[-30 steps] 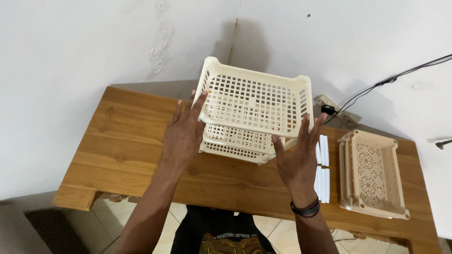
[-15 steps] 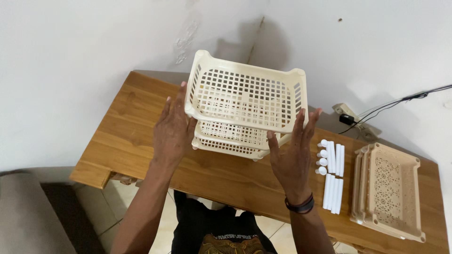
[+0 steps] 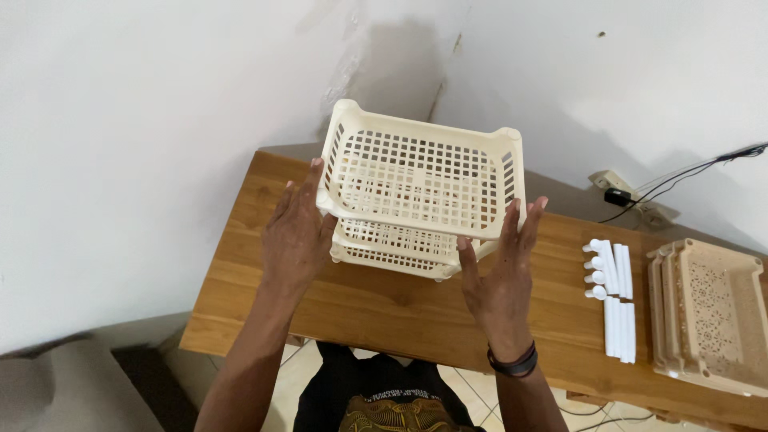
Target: The person assembles plastic baskets by attaching white plastic feet to the corners of beige trays. They pick up each foot, align it with a corner hole, and press it into place, repeating the process for multiple baskets on a wooden table.
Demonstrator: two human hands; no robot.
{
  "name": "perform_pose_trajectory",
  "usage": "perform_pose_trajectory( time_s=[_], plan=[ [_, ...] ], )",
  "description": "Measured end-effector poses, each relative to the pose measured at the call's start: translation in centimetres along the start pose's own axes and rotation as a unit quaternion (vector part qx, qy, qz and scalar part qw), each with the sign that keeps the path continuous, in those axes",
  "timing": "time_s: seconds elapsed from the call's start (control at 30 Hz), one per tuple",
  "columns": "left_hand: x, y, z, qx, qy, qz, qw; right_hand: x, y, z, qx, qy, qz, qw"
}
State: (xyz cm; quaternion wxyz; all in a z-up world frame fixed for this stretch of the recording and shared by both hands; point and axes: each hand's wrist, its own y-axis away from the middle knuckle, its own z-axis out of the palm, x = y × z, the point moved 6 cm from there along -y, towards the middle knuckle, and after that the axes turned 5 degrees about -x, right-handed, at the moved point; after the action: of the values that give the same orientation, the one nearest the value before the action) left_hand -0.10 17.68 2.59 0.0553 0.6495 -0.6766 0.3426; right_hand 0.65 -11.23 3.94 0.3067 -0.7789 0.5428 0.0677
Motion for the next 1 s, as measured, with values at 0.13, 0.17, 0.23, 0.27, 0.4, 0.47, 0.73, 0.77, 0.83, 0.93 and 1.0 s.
perform_pose_trajectory(
  time_s=[0.13, 0.17, 0.23, 0.27, 0.4, 0.47, 0.73, 0.77, 0.83, 0.93, 1.0],
  plan=[
    [-3.3, -0.5, -1.3, -0.014, -0.034, 0.001, 0.999, -2.5, -0.3, 2.3, -0.010, 0.022, 0.020, 1.000],
    [-4.2, -0.6, -1.7, -0.023, -0.011, -0.004, 1.000, -3.1, -0.6, 2.8, -0.010, 0.022, 0.023, 0.999],
    [-5.9, -0.9, -2.5, -0.035, 0.013, -0.014, 0.999, -4.6, -0.9, 3.9, -0.009, 0.022, 0.025, 0.999],
    [-6.9, -1.1, -2.9, -0.039, 0.015, -0.019, 0.999, -5.4, -1.0, 4.4, -0.007, 0.024, 0.022, 0.999],
    [-9.9, -1.2, -4.8, -0.021, -0.023, 0.017, 0.999, -8.5, -1.6, 6.5, 0.000, 0.046, 0.001, 0.999],
    [-11.4, -1.7, -5.6, -0.010, -0.005, 0.005, 1.000, -9.8, -2.3, 7.5, -0.009, 0.035, 0.019, 0.999],
    [-14.9, -0.9, -7.5, 0.030, 0.011, 0.019, 0.999, -13.2, -2.9, 9.8, -0.020, 0.030, 0.025, 0.999],
    [-15.2, -1.0, -7.4, 0.027, 0.013, 0.006, 1.000, -13.1, -3.2, 10.1, -0.029, 0.028, 0.037, 0.999],
    [-15.7, -0.9, -7.4, 0.025, 0.029, -0.006, 0.999, -13.0, -3.4, 10.4, -0.033, 0.030, 0.042, 0.998],
    [-16.7, -0.7, -6.1, -0.015, 0.077, -0.046, 0.996, -12.6, -2.8, 10.5, -0.019, 0.031, 0.024, 0.999],
    [-18.1, 0.1, -4.1, -0.099, 0.125, -0.124, 0.979, -11.9, -2.0, 10.6, -0.002, 0.015, 0.007, 1.000]
  ],
)
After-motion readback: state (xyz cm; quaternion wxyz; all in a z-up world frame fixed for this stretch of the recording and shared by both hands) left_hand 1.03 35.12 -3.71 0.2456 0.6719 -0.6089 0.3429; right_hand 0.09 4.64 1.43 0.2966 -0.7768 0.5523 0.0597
